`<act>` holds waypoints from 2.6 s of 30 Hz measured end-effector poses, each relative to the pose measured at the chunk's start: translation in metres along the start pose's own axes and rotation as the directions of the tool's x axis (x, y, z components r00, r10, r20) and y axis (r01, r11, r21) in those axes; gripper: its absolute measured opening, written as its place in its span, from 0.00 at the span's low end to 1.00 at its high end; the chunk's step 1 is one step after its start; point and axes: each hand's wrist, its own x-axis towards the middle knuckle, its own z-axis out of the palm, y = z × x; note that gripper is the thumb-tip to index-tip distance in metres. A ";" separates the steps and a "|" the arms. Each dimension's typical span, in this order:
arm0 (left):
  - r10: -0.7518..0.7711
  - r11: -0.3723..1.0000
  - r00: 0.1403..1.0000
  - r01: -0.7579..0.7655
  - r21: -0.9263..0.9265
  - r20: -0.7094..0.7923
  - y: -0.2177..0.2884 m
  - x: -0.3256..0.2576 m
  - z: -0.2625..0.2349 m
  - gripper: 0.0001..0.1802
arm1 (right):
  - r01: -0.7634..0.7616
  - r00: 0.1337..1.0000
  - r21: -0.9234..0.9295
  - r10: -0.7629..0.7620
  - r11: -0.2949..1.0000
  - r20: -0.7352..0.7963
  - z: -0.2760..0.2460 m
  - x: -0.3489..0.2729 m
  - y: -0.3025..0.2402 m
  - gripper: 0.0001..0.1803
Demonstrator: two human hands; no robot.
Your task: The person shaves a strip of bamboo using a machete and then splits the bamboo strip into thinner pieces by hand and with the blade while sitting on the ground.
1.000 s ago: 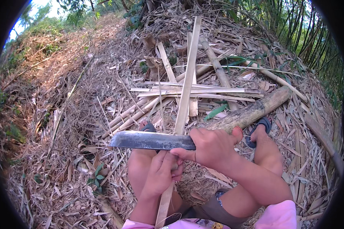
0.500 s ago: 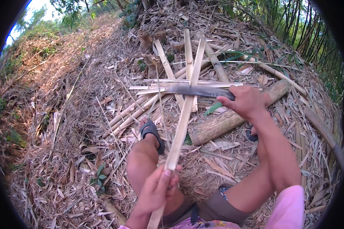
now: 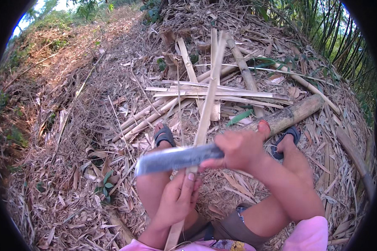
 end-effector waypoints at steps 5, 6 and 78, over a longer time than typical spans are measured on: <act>-0.032 0.998 0.999 0.031 -0.050 -0.018 0.003 0.004 0.002 0.17 | -0.090 0.995 -0.128 0.093 0.988 0.020 -0.003 0.001 0.006 0.34; -0.054 0.992 0.998 0.055 -0.116 0.012 0.005 0.007 0.001 0.17 | -0.132 0.990 -0.104 0.136 0.986 0.030 -0.003 -0.004 -0.010 0.34; -0.236 0.909 0.930 0.314 -0.273 0.283 -0.011 0.015 -0.022 0.17 | -0.671 0.552 0.737 0.718 0.081 0.424 -0.063 0.042 0.068 0.26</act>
